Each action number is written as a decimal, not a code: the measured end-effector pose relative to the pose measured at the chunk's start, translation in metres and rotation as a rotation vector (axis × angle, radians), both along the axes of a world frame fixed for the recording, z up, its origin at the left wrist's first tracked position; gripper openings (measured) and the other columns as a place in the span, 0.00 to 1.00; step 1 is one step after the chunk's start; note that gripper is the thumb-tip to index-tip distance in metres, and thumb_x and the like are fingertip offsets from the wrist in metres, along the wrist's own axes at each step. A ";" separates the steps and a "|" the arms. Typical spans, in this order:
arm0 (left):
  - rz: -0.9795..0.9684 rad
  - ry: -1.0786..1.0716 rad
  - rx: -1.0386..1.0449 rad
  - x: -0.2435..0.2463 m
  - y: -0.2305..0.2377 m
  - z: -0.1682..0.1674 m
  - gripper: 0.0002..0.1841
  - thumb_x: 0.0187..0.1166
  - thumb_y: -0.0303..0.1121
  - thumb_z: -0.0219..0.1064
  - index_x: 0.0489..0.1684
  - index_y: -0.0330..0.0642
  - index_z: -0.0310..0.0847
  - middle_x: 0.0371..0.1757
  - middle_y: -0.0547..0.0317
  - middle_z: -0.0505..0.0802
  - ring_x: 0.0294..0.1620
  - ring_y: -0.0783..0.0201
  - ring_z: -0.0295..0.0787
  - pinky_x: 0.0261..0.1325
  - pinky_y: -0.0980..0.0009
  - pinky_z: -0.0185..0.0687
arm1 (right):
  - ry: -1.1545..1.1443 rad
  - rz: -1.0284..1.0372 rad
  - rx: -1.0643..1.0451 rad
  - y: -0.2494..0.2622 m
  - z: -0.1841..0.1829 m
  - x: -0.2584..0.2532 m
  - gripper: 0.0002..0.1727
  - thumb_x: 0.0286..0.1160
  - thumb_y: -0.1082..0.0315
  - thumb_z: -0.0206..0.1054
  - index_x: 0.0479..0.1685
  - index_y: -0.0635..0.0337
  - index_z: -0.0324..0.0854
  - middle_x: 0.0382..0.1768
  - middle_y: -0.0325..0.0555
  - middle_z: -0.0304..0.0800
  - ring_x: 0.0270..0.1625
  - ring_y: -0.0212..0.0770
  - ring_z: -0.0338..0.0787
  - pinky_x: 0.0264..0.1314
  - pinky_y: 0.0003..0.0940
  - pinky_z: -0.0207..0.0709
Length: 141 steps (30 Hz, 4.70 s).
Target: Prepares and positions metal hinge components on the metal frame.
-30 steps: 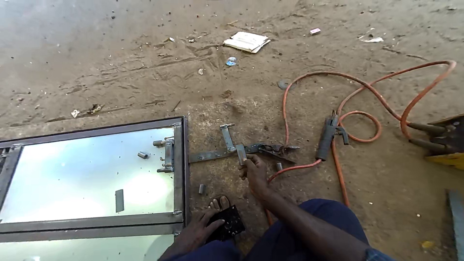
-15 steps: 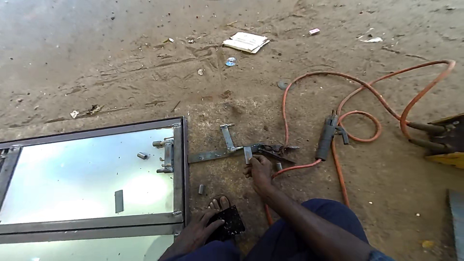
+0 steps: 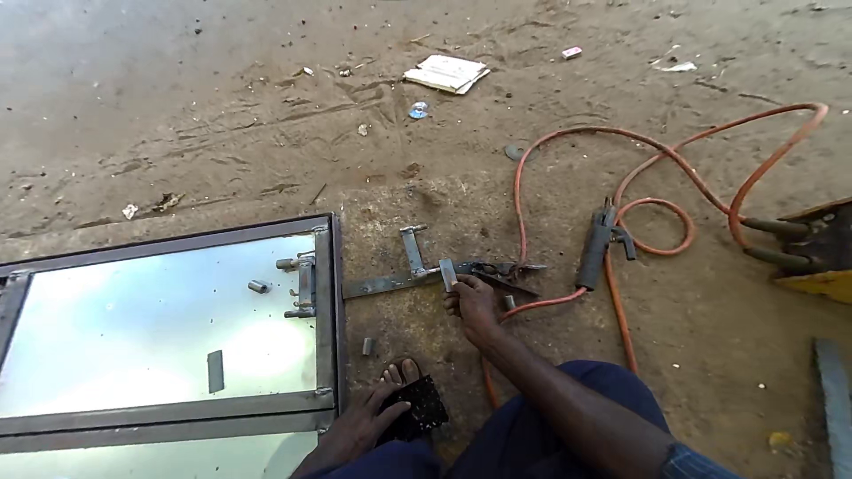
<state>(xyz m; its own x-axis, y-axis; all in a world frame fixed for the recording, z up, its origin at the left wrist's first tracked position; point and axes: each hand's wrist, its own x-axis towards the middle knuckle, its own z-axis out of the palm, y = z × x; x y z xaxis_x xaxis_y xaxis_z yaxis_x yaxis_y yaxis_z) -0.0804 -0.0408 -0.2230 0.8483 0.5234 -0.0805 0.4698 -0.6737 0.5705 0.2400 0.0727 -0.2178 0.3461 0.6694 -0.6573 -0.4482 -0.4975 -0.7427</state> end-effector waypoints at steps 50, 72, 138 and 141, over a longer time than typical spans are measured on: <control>0.014 0.015 -0.046 0.000 0.002 0.003 0.24 0.85 0.36 0.63 0.80 0.67 0.73 0.84 0.55 0.75 0.86 0.53 0.68 0.86 0.53 0.68 | -0.874 0.623 0.261 0.008 -0.016 -0.020 0.18 0.91 0.54 0.55 0.65 0.49 0.83 0.36 0.44 0.91 0.33 0.45 0.91 0.40 0.53 0.88; 0.007 0.064 -0.129 0.002 0.002 0.011 0.22 0.89 0.39 0.59 0.81 0.70 0.73 0.88 0.52 0.70 0.88 0.47 0.63 0.86 0.51 0.66 | -0.543 1.359 -0.123 0.009 0.022 0.027 0.17 0.92 0.58 0.52 0.64 0.58 0.79 0.30 0.50 0.91 0.24 0.44 0.91 0.31 0.41 0.88; 0.025 0.010 -0.257 -0.002 0.006 0.009 0.26 0.88 0.47 0.61 0.85 0.82 0.64 0.88 0.47 0.68 0.84 0.45 0.70 0.78 0.48 0.74 | -0.707 0.631 0.564 0.083 -0.009 -0.033 0.13 0.90 0.64 0.59 0.65 0.57 0.77 0.37 0.44 0.90 0.30 0.39 0.90 0.32 0.39 0.89; 0.013 0.004 -0.238 -0.002 0.008 0.008 0.27 0.85 0.48 0.63 0.84 0.80 0.66 0.87 0.46 0.70 0.82 0.45 0.72 0.78 0.49 0.74 | -0.795 0.803 0.589 0.075 -0.021 -0.034 0.15 0.85 0.67 0.60 0.65 0.52 0.84 0.44 0.43 0.93 0.36 0.40 0.92 0.41 0.46 0.89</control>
